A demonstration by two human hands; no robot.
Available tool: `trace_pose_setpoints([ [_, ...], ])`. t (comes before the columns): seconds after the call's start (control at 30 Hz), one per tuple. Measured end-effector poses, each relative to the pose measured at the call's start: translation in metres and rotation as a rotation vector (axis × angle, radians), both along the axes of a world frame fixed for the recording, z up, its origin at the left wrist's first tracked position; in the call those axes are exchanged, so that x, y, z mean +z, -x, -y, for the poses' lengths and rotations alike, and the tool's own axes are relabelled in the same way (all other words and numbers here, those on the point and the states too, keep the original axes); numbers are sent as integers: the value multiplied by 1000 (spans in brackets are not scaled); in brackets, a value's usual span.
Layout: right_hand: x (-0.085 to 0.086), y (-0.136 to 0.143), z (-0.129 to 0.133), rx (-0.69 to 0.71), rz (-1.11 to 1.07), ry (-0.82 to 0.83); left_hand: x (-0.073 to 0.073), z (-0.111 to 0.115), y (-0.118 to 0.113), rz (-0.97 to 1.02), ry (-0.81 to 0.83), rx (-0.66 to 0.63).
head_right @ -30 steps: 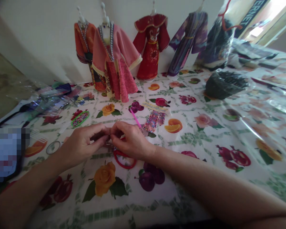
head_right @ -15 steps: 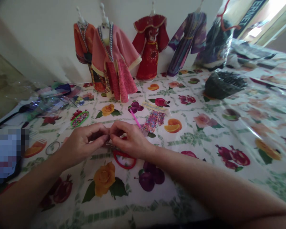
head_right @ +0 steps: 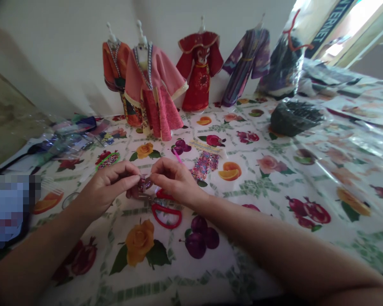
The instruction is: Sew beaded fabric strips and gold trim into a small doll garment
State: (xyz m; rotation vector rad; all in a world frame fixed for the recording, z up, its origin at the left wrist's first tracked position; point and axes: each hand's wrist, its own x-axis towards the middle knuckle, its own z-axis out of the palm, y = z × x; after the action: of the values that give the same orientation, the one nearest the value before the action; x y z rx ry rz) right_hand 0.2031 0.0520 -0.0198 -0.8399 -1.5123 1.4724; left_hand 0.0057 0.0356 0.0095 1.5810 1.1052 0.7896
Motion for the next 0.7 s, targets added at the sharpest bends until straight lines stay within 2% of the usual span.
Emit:
trace_pose_setpoints([
  [0.27, -6, 0, -6, -81, -27, 37, -1, 0, 2, 115, 53, 68],
  [0.4, 1, -1, -9, -111, -39, -57, 1, 1, 1, 107, 133, 75],
  [0.53, 35, -16, -11, -138, -7, -251, -1, -3, -1, 75, 187, 69],
  [0.7, 90, -53, -15, -344, 26, -565, -1, -1, -3, 70, 263, 84],
])
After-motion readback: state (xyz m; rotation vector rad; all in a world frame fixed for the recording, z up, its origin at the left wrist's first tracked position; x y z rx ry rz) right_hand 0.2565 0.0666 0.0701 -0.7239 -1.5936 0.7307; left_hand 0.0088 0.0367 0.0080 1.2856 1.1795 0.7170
